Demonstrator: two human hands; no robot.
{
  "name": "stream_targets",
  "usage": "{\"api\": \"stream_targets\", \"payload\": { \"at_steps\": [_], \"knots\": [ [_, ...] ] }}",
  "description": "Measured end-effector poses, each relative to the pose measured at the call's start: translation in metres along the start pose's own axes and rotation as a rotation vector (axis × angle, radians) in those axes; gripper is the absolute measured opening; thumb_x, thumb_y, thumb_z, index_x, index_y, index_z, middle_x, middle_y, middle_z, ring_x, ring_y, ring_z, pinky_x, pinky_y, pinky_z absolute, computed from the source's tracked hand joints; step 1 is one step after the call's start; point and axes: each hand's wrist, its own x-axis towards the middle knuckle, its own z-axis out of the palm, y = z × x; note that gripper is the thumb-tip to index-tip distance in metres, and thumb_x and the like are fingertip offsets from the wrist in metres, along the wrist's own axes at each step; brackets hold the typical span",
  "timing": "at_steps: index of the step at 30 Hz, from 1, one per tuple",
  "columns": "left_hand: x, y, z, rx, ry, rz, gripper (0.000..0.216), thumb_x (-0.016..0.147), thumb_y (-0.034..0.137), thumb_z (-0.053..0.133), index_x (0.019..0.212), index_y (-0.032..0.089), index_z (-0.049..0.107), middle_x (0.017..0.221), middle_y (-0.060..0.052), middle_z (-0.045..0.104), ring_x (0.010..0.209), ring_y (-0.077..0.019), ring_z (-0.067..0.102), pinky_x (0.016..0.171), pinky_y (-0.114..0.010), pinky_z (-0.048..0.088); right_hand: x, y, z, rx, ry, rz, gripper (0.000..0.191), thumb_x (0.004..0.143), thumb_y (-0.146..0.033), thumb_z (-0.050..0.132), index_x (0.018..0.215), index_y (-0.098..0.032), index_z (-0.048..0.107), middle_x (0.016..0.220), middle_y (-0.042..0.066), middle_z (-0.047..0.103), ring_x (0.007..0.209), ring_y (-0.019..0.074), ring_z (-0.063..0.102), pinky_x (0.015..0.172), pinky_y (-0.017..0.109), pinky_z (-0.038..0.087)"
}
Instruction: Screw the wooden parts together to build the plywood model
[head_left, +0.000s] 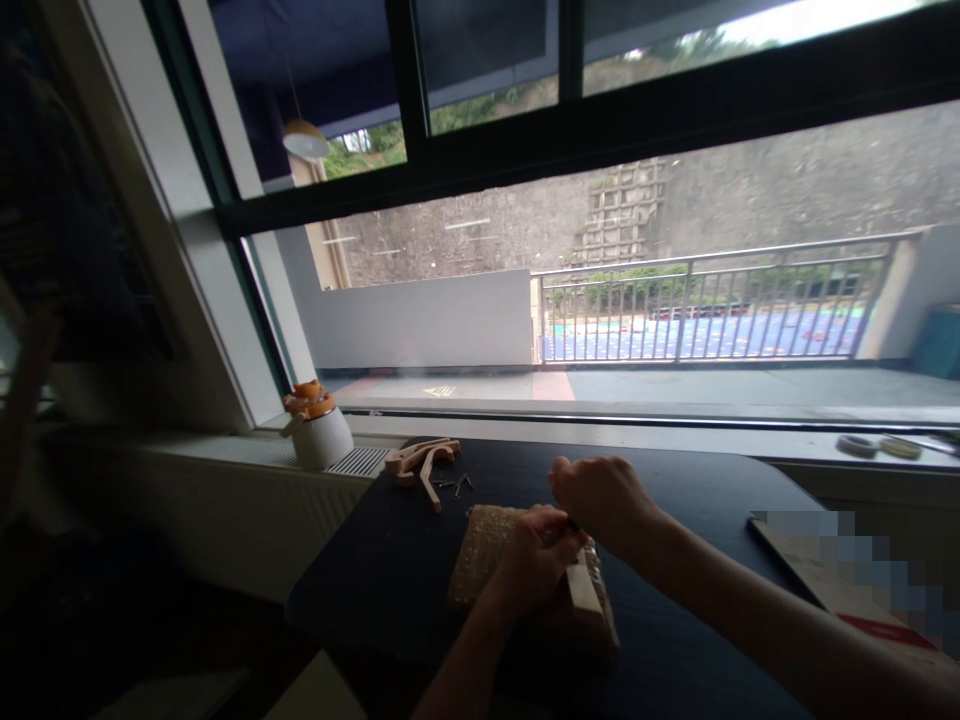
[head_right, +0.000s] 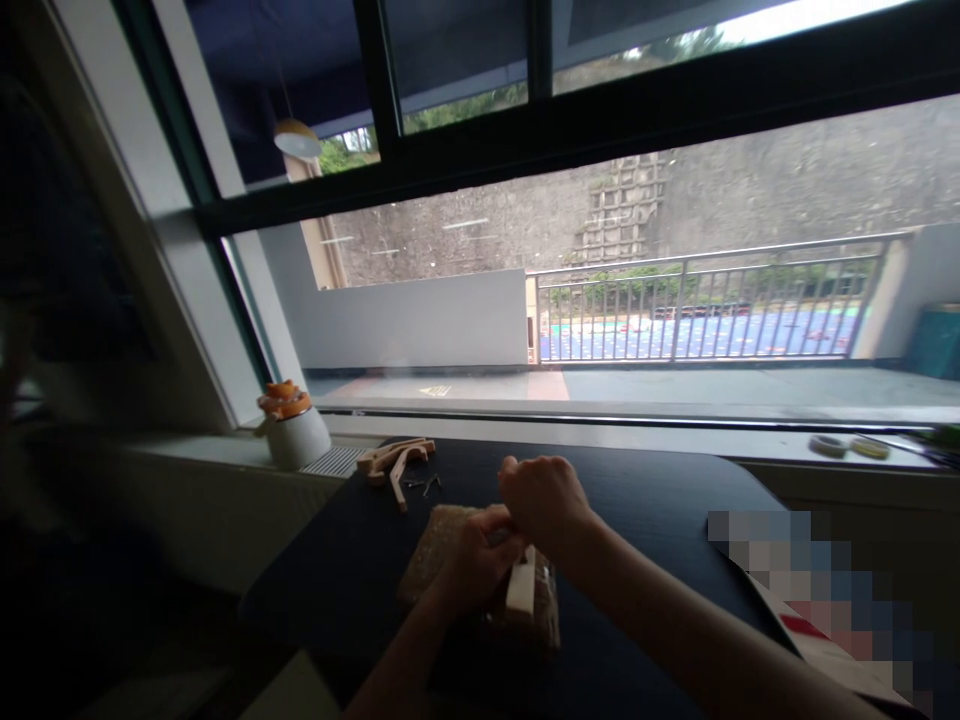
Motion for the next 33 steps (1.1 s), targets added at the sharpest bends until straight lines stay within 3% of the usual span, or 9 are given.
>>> {"api": "stream_targets", "payload": {
  "at_steps": [4, 8, 15, 20, 24, 29, 33],
  "knots": [
    [-0.001, -0.002, -0.001, -0.052, -0.006, 0.030, 0.014, 0.078, 0.023, 0.060, 0.072, 0.015, 0.069, 0.078, -0.004, 0.062, 0.080, -0.0168, 0.055, 0.075, -0.026, 0.042, -0.004, 0.012, -0.021, 0.129, -0.096, -0.189, 0.011, 0.085, -0.027, 0.054, 0.085, -0.018, 0.060, 0.069, 0.003, 0.069, 0.061, 0.0190, 0.065, 0.048, 0.024, 0.030],
    [-0.001, -0.003, 0.000, -0.005, -0.017, 0.061, 0.016, 0.080, 0.025, 0.060, 0.068, 0.017, 0.068, 0.073, -0.002, 0.059, 0.078, -0.0150, 0.053, 0.074, -0.024, 0.041, -0.009, 0.025, -0.028, 0.223, -0.142, -0.280, 0.014, 0.087, -0.020, 0.048, 0.079, -0.018, 0.059, 0.074, 0.001, 0.068, 0.063, 0.0129, 0.061, 0.053, 0.022, 0.033],
    [-0.002, -0.001, 0.000, 0.026, -0.030, 0.046, 0.020, 0.080, 0.027, 0.059, 0.064, 0.017, 0.065, 0.072, -0.001, 0.058, 0.076, -0.0143, 0.052, 0.072, -0.023, 0.040, -0.009, 0.026, -0.023, 0.260, -0.139, -0.290, 0.016, 0.089, -0.023, 0.049, 0.079, -0.016, 0.059, 0.072, 0.001, 0.066, 0.061, 0.0117, 0.058, 0.053, 0.021, 0.032],
    [-0.001, 0.000, 0.000, 0.055, -0.013, 0.032, 0.024, 0.078, 0.025, 0.060, 0.055, 0.017, 0.058, 0.068, -0.001, 0.056, 0.074, -0.0144, 0.052, 0.069, -0.023, 0.040, -0.007, 0.019, -0.022, 0.210, -0.120, -0.202, 0.021, 0.089, -0.030, 0.051, 0.075, -0.015, 0.060, 0.061, 0.002, 0.063, 0.055, 0.0135, 0.058, 0.048, 0.023, 0.026],
    [-0.001, -0.002, 0.000, 0.023, -0.025, 0.028, 0.024, 0.080, 0.027, 0.058, 0.059, 0.017, 0.061, 0.073, -0.002, 0.059, 0.076, -0.0150, 0.054, 0.070, -0.023, 0.041, -0.005, 0.013, -0.021, 0.169, -0.097, -0.148, 0.024, 0.089, -0.028, 0.049, 0.072, -0.014, 0.061, 0.057, 0.004, 0.062, 0.055, 0.0167, 0.060, 0.048, 0.025, 0.023],
    [-0.002, -0.002, 0.000, 0.005, -0.027, 0.038, 0.020, 0.081, 0.027, 0.058, 0.066, 0.017, 0.067, 0.076, -0.003, 0.062, 0.081, -0.0166, 0.055, 0.075, -0.024, 0.042, -0.006, 0.021, -0.032, 0.228, -0.121, -0.242, 0.012, 0.084, -0.027, 0.055, 0.085, -0.019, 0.064, 0.074, 0.002, 0.068, 0.065, 0.0149, 0.061, 0.053, 0.022, 0.031],
    [-0.002, -0.001, 0.000, 0.017, -0.030, 0.033, 0.020, 0.080, 0.027, 0.059, 0.066, 0.017, 0.068, 0.075, -0.002, 0.060, 0.082, -0.0163, 0.055, 0.074, -0.024, 0.042, -0.008, 0.033, -0.036, 0.384, -0.162, -0.321, 0.016, 0.085, -0.019, 0.049, 0.080, -0.020, 0.065, 0.077, 0.001, 0.068, 0.068, 0.0120, 0.059, 0.060, 0.020, 0.036]
  ]
}}
